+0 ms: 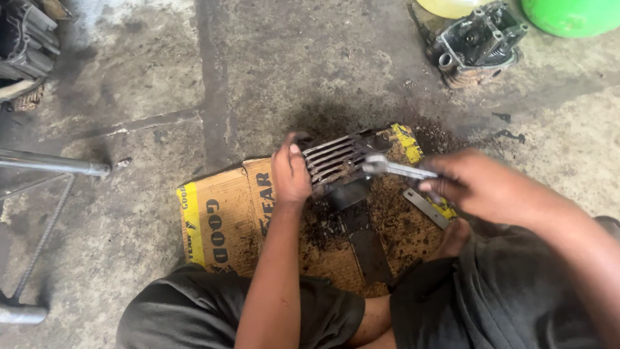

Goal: The person disassembles an engine cylinder head by using a wrench and a metal strip to loosen parts and scrape surfaces.

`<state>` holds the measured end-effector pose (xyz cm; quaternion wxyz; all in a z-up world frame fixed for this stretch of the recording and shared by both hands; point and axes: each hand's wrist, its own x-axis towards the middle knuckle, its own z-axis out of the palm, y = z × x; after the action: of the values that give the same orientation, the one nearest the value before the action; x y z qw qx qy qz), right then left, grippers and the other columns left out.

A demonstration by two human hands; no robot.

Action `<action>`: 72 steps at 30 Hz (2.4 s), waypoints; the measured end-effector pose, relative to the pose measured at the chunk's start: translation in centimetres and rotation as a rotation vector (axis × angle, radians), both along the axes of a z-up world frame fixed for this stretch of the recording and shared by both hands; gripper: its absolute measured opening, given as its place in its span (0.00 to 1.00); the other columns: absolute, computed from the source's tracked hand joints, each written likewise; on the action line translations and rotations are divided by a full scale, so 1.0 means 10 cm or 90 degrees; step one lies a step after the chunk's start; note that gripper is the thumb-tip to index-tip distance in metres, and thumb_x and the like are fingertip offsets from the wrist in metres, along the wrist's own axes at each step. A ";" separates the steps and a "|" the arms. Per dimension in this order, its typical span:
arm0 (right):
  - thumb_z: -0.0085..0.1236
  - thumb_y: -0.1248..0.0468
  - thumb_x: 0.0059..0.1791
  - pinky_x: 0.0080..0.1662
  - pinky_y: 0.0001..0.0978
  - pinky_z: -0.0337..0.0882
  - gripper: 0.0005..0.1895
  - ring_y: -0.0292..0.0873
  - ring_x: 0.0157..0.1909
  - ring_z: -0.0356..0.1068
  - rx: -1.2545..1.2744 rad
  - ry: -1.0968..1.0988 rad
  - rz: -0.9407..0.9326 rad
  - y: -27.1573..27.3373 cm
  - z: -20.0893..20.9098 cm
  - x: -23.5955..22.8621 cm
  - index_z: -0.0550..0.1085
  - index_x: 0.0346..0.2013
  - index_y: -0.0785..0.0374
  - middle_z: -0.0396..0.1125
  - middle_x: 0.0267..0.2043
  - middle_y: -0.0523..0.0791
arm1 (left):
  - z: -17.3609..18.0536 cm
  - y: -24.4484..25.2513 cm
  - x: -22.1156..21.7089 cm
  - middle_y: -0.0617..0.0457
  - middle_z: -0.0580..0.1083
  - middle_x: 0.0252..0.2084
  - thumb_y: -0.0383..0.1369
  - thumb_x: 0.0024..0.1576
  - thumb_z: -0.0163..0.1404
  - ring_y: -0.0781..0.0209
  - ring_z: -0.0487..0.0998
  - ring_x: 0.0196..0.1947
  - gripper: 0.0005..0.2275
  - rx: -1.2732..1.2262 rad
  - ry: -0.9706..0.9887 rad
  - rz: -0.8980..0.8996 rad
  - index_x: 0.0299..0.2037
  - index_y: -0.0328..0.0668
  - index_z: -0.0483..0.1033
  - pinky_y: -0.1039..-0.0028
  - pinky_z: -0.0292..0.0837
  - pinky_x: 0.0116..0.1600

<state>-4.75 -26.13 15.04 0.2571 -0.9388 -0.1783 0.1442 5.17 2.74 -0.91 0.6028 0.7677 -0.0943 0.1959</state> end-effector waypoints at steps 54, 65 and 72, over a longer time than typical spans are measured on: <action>0.45 0.70 0.58 0.21 0.30 0.58 0.13 0.39 0.20 0.58 0.465 -0.008 -0.703 0.39 -0.72 -0.56 0.72 0.51 0.81 0.65 0.27 0.48 | 0.00 -0.47 -0.35 0.41 0.76 0.39 0.30 0.66 0.37 0.41 0.79 0.37 0.12 0.014 -0.182 0.153 0.53 0.32 0.71 0.56 0.75 0.44; 0.52 0.67 0.51 0.27 0.27 0.70 0.13 0.35 0.24 0.70 0.338 0.151 -0.605 0.48 -0.88 -0.70 0.77 0.49 0.66 0.73 0.26 0.42 | 0.16 -0.47 -0.43 0.40 0.76 0.31 0.33 0.61 0.37 0.38 0.80 0.32 0.14 -0.007 -0.123 0.147 0.49 0.32 0.72 0.55 0.74 0.41; 0.51 0.65 0.60 0.28 0.25 0.61 0.07 0.32 0.27 0.61 0.707 -0.164 -0.650 0.42 -0.71 -0.76 0.73 0.47 0.68 0.69 0.34 0.42 | 0.12 -0.46 -0.47 0.38 0.76 0.29 0.32 0.60 0.38 0.34 0.79 0.31 0.14 0.034 -0.083 0.155 0.50 0.33 0.73 0.52 0.73 0.40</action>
<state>-12.38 -21.97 7.99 0.7029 -0.6472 0.2030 -0.2143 0.44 -1.83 0.29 0.5465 0.7750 -0.0448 0.3141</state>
